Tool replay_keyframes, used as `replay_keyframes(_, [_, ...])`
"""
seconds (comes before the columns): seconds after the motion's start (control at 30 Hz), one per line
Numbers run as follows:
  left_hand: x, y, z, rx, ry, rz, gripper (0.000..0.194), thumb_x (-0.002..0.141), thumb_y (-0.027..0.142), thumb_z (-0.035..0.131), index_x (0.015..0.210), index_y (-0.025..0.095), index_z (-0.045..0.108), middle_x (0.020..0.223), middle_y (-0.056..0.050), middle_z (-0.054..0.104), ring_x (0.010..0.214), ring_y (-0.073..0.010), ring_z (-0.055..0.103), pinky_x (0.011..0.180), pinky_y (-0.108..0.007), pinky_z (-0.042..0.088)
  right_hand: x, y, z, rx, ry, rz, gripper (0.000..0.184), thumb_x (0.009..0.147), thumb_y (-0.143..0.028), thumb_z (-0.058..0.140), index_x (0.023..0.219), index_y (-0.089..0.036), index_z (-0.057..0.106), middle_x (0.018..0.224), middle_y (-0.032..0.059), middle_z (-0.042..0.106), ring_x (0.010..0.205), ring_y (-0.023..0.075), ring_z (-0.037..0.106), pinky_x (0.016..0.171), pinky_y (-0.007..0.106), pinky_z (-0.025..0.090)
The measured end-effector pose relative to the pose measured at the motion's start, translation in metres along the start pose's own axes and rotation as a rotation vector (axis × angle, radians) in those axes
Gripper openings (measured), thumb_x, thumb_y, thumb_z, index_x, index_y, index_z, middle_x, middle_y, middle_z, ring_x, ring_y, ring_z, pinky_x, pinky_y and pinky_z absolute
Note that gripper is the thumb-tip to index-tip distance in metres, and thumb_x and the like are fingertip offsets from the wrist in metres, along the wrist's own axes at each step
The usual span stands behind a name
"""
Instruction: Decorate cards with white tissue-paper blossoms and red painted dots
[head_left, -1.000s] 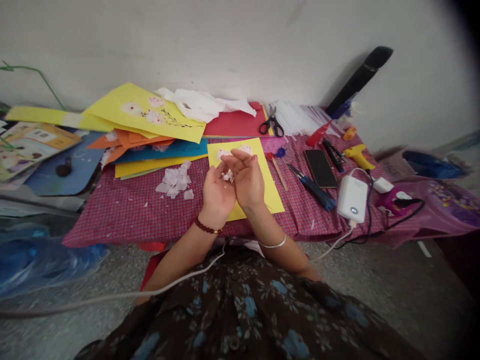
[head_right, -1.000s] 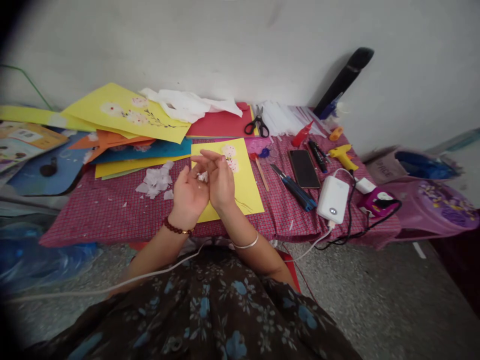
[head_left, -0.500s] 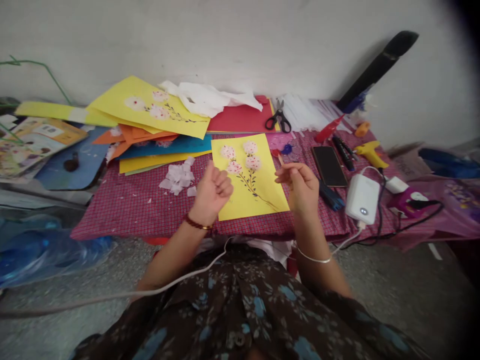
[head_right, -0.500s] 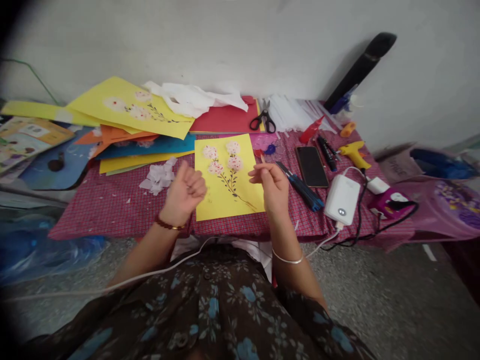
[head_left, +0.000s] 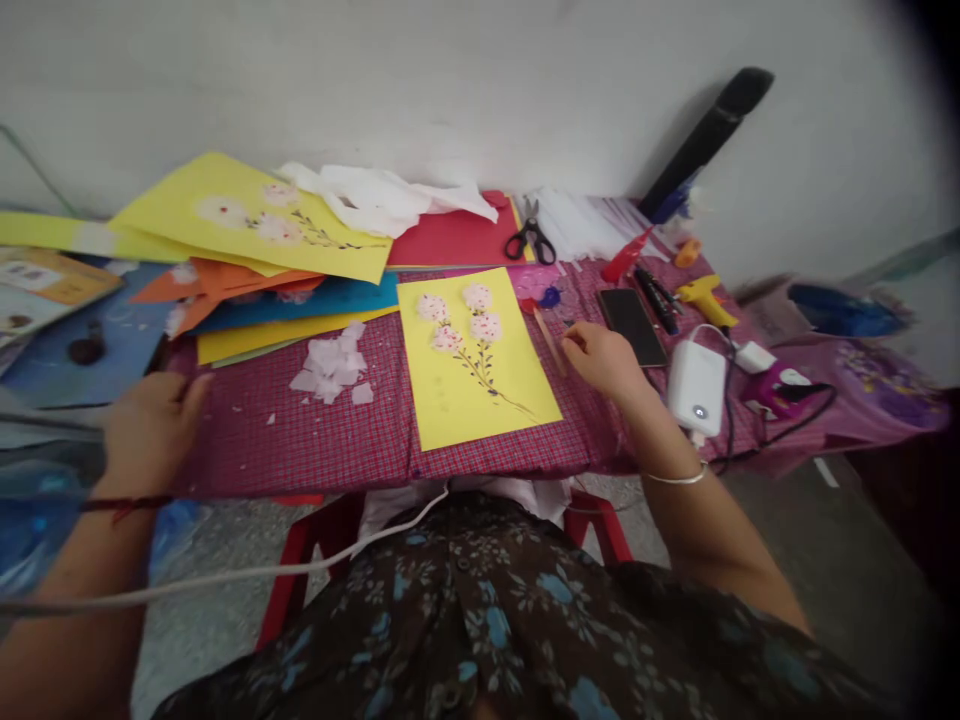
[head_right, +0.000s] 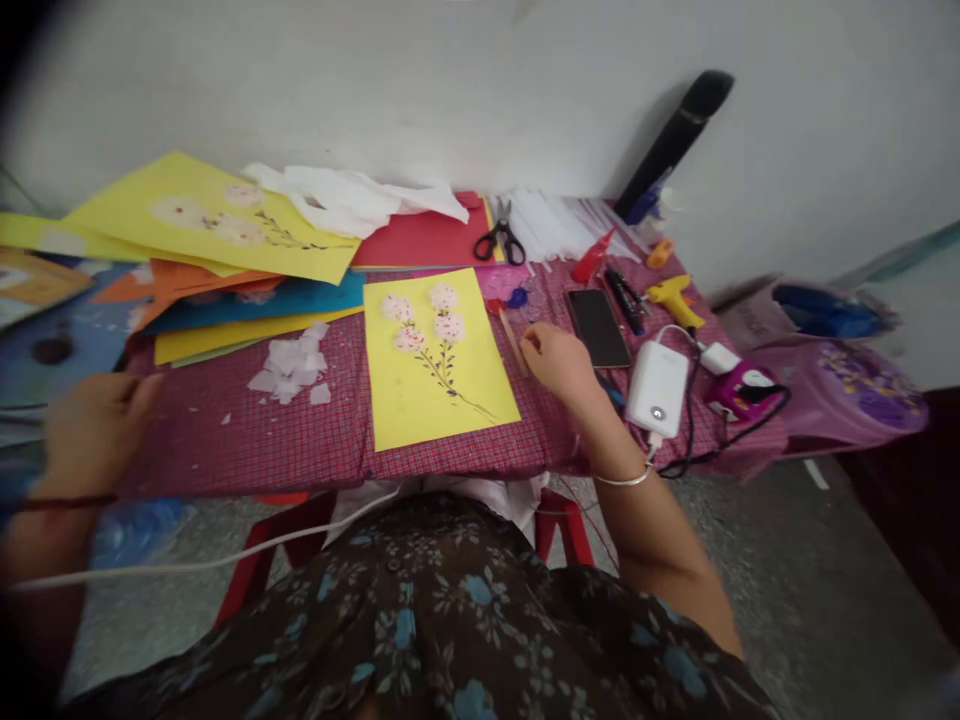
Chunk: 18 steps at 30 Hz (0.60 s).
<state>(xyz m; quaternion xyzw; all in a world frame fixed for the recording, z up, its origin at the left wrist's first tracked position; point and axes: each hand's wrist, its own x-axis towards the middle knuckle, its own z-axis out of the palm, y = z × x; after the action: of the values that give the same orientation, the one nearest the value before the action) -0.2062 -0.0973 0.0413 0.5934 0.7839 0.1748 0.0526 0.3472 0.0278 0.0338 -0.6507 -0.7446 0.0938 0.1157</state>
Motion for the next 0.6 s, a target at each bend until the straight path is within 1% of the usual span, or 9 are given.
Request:
replay_keyframes(0.03, [-0.002, 0.002, 0.003, 0.108, 0.060, 0.039, 0.042, 0.095, 0.050, 0.045, 0.067, 0.022, 0.032, 0.066, 0.000, 0.031, 0.062, -0.0210, 0.029, 0.058, -0.027, 0.013, 0.005, -0.003, 0.003, -0.049, -0.026, 0.004, 0.029, 0.091, -0.035, 0.049, 0.098, -0.017, 0.071, 0.095, 0.0121, 0.075, 0.082, 0.0238, 0.067, 0.070, 0.032, 0.042])
replay_keyframes(0.1, [-0.004, 0.005, 0.011, 0.239, 0.072, 0.085, 0.035, 0.094, 0.046, 0.045, 0.068, 0.023, 0.035, 0.069, -0.001, 0.041, 0.073, -0.0236, 0.044, 0.060, -0.028, 0.027, 0.014, -0.007, 0.010, -0.131, -0.070, 0.027, 0.032, 0.091, -0.041, 0.050, 0.098, -0.016, 0.069, 0.096, 0.0138, 0.075, 0.082, 0.0252, 0.067, 0.068, 0.033, 0.041])
replay_keyframes(0.17, [-0.005, 0.003, 0.020, 0.268, 0.096, 0.133, 0.027, 0.092, 0.044, 0.046, 0.073, 0.024, 0.044, 0.076, -0.003, 0.053, 0.086, -0.0258, 0.053, 0.073, -0.032, 0.041, 0.020, -0.009, 0.015, -0.180, -0.108, 0.052, 0.035, 0.091, -0.045, 0.051, 0.100, -0.015, 0.067, 0.098, 0.0153, 0.075, 0.083, 0.0268, 0.068, 0.068, 0.033, 0.041])
replay_keyframes(0.2, [-0.005, 0.000, 0.024, 0.257, 0.111, 0.156, 0.025, 0.092, 0.043, 0.047, 0.076, 0.024, 0.049, 0.082, -0.004, 0.059, 0.092, -0.0264, 0.055, 0.081, -0.035, 0.044, 0.021, -0.009, 0.018, -0.193, -0.123, 0.063, 0.036, 0.090, -0.047, 0.052, 0.100, -0.015, 0.066, 0.098, 0.0158, 0.075, 0.084, 0.0276, 0.068, 0.068, 0.034, 0.041])
replay_keyframes(0.3, [-0.005, -0.014, 0.031, 0.191, 0.148, 0.185, 0.027, 0.092, 0.045, 0.050, 0.088, 0.022, 0.061, 0.104, -0.008, 0.067, 0.104, -0.0270, 0.059, 0.095, -0.041, 0.045, 0.023, -0.007, 0.023, -0.199, -0.146, 0.093, 0.035, 0.089, -0.047, 0.053, 0.099, -0.016, 0.065, 0.097, 0.0159, 0.075, 0.085, 0.0289, 0.069, 0.067, 0.034, 0.041])
replay_keyframes(0.43, [-0.010, -0.022, 0.030, 0.138, 0.219, 0.152, 0.029, 0.089, 0.048, 0.058, 0.099, 0.021, 0.066, 0.132, -0.008, 0.062, 0.120, -0.0308, 0.056, 0.106, -0.050, 0.040, 0.023, -0.003, 0.027, -0.180, -0.133, 0.121, 0.029, 0.089, -0.041, 0.052, 0.095, -0.017, 0.066, 0.093, 0.0146, 0.075, 0.083, 0.0285, 0.069, 0.065, 0.034, 0.040])
replay_keyframes(0.47, [-0.011, -0.018, 0.028, 0.115, 0.248, 0.157, 0.028, 0.088, 0.047, 0.060, 0.101, 0.022, 0.066, 0.134, -0.007, 0.061, 0.122, -0.0314, 0.055, 0.107, -0.051, 0.039, 0.023, -0.002, 0.028, -0.169, -0.129, 0.129, 0.028, 0.089, -0.040, 0.053, 0.094, -0.016, 0.067, 0.091, 0.0145, 0.075, 0.082, 0.0282, 0.069, 0.065, 0.034, 0.040])
replay_keyframes(0.53, [-0.013, -0.001, 0.023, 0.037, 0.284, 0.188, 0.024, 0.089, 0.043, 0.060, 0.103, 0.025, 0.065, 0.127, -0.004, 0.065, 0.121, -0.0302, 0.057, 0.107, -0.051, 0.040, 0.024, 0.001, 0.028, -0.138, -0.123, 0.138, 0.028, 0.088, -0.038, 0.053, 0.094, -0.016, 0.068, 0.089, 0.0144, 0.075, 0.080, 0.0275, 0.069, 0.064, 0.033, 0.041])
replay_keyframes(0.6, [-0.009, 0.028, 0.018, -0.073, 0.216, 0.229, 0.019, 0.091, 0.041, 0.057, 0.101, 0.027, 0.065, 0.111, -0.001, 0.071, 0.111, -0.0272, 0.063, 0.101, -0.046, 0.045, 0.024, 0.003, 0.029, -0.111, -0.110, 0.144, 0.028, 0.088, -0.038, 0.052, 0.094, -0.016, 0.069, 0.089, 0.0147, 0.075, 0.080, 0.0273, 0.070, 0.065, 0.033, 0.042])
